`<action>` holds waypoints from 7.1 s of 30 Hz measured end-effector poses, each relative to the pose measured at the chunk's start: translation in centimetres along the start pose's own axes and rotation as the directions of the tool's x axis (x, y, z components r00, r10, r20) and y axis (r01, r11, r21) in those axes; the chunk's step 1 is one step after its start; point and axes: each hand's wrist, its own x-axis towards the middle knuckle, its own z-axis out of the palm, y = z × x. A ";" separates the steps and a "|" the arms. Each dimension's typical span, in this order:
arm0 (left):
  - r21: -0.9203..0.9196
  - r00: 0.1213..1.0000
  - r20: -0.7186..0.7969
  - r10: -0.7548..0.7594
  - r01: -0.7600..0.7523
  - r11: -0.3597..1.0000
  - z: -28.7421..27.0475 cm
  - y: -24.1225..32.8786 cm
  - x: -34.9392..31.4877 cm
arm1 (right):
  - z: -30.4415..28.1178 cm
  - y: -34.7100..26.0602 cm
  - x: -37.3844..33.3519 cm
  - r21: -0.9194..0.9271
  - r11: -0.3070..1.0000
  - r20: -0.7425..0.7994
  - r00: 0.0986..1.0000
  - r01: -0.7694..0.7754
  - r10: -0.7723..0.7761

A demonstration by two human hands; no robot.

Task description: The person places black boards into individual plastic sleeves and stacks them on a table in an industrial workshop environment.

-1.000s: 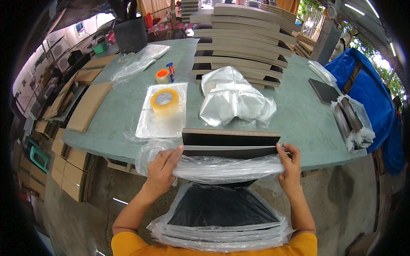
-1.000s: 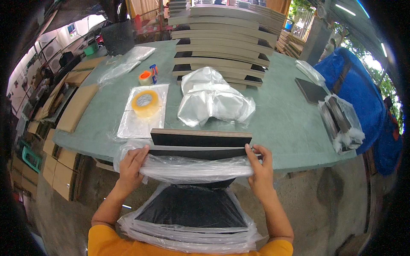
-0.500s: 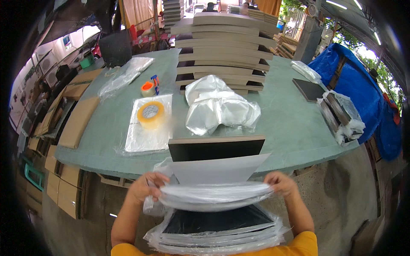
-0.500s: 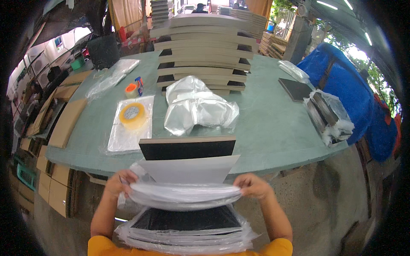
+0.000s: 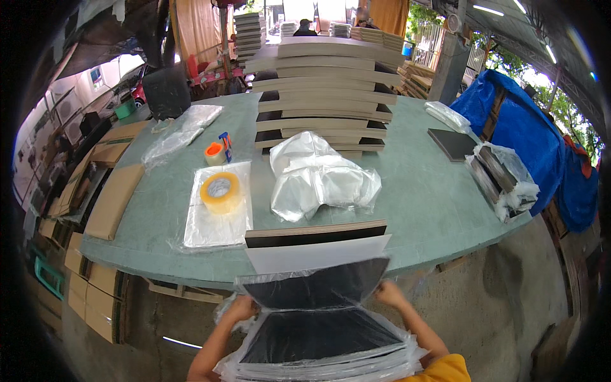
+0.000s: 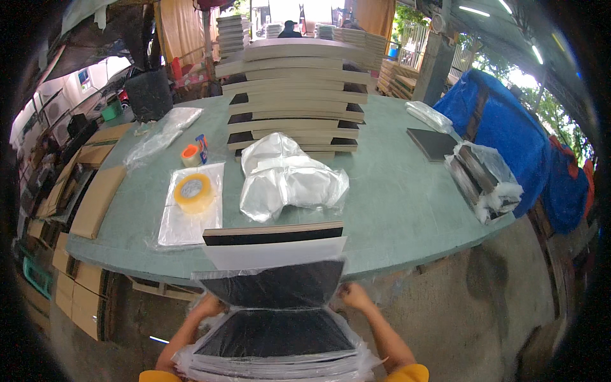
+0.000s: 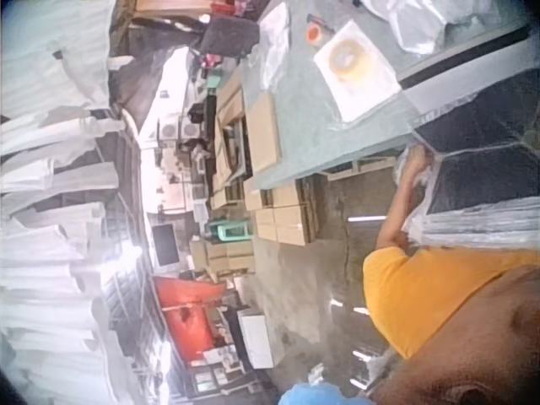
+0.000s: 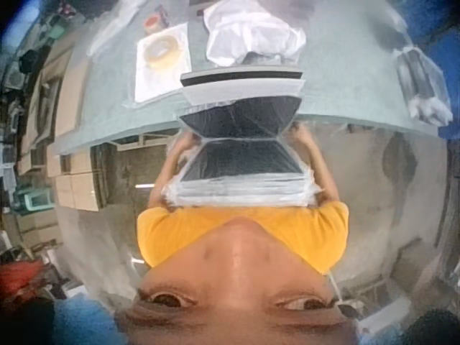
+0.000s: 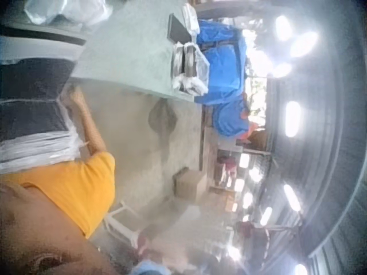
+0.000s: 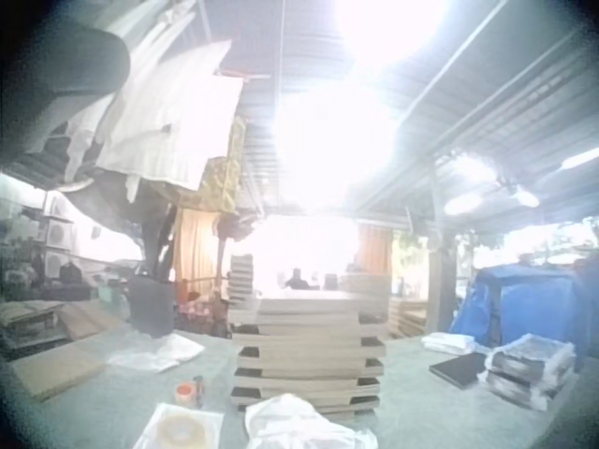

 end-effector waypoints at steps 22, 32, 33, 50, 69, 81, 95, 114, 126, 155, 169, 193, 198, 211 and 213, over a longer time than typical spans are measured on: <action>-0.688 0.560 0.549 0.620 -0.117 0.716 -12.1 17.3 -0.9 | -6.2 -17.0 -6.5 0.835 0.543 0.532 0.125 0.092 -0.838; -0.255 0.909 0.305 0.283 -0.208 0.944 0.5 12.6 6.6 | 4.3 -11.7 2.3 -0.089 0.974 0.863 0.504 0.207 -0.028; -0.301 0.940 0.103 0.326 -0.283 0.911 -1.7 15.3 7.0 | 3.0 -14.7 1.8 0.151 0.971 0.803 0.549 0.187 -0.231; -0.523 0.938 -0.325 0.121 -0.285 0.803 -16.1 19.7 3.8 | -12.4 -20.2 -0.9 0.941 0.116 -0.253 0.886 0.319 -0.388; -0.103 0.771 -0.518 0.371 -0.486 0.868 -17.2 21.1 1.0 | -11.6 -22.8 -4.2 0.669 0.672 0.003 0.903 0.317 -0.429; -0.302 0.222 -0.938 -0.265 -0.155 0.941 -20.4 13.0 0.1 | -10.2 -23.2 -4.5 0.833 0.522 0.058 0.909 0.184 -0.413; -0.099 0.179 -0.982 -0.069 -0.168 0.981 -19.6 15.0 1.8 | -8.8 -22.9 -3.6 0.857 0.445 -0.019 0.881 0.258 -0.473; -0.920 0.951 -0.291 0.103 -0.308 0.243 -16.1 23.7 1.9 | -7.2 -26.6 -4.7 0.699 0.512 -0.009 0.722 0.499 -0.692; -0.559 0.835 -0.512 0.203 -0.503 0.659 -14.4 23.2 3.9 | -8.7 -26.6 -3.4 0.145 0.542 -0.456 0.542 0.828 -0.706; -0.888 0.812 -0.057 0.581 -0.307 0.342 -16.4 17.8 3.9 | -11.7 -27.2 -4.2 0.922 0.256 0.143 0.361 0.291 -0.922; -0.926 0.819 -0.117 0.561 -0.293 0.236 -18.8 19.6 0.8 | -13.0 -28.6 -4.5 0.058 0.720 0.784 0.415 0.692 -0.461; 0.582 0.890 0.245 0.385 -0.452 0.676 -20.2 20.2 0.0 | -19.8 -28.2 -8.8 -0.450 0.736 -0.305 0.688 0.505 -0.659; 0.052 0.677 -0.705 0.211 -0.247 0.968 -20.5 20.1 -8.1 | -19.1 -25.9 -10.2 -0.517 0.698 -0.580 0.397 0.496 -0.712; 0.115 0.685 -0.711 0.161 -0.114 0.987 -20.4 18.8 -4.7 | -12.3 -22.1 -6.5 -0.679 0.583 -0.293 0.563 0.447 -0.773; 0.160 0.651 -0.737 0.182 -0.094 0.983 -21.6 19.5 -3.2 | -14.9 -23.2 -5.3 -0.657 0.656 -0.470 0.477 0.373 -0.742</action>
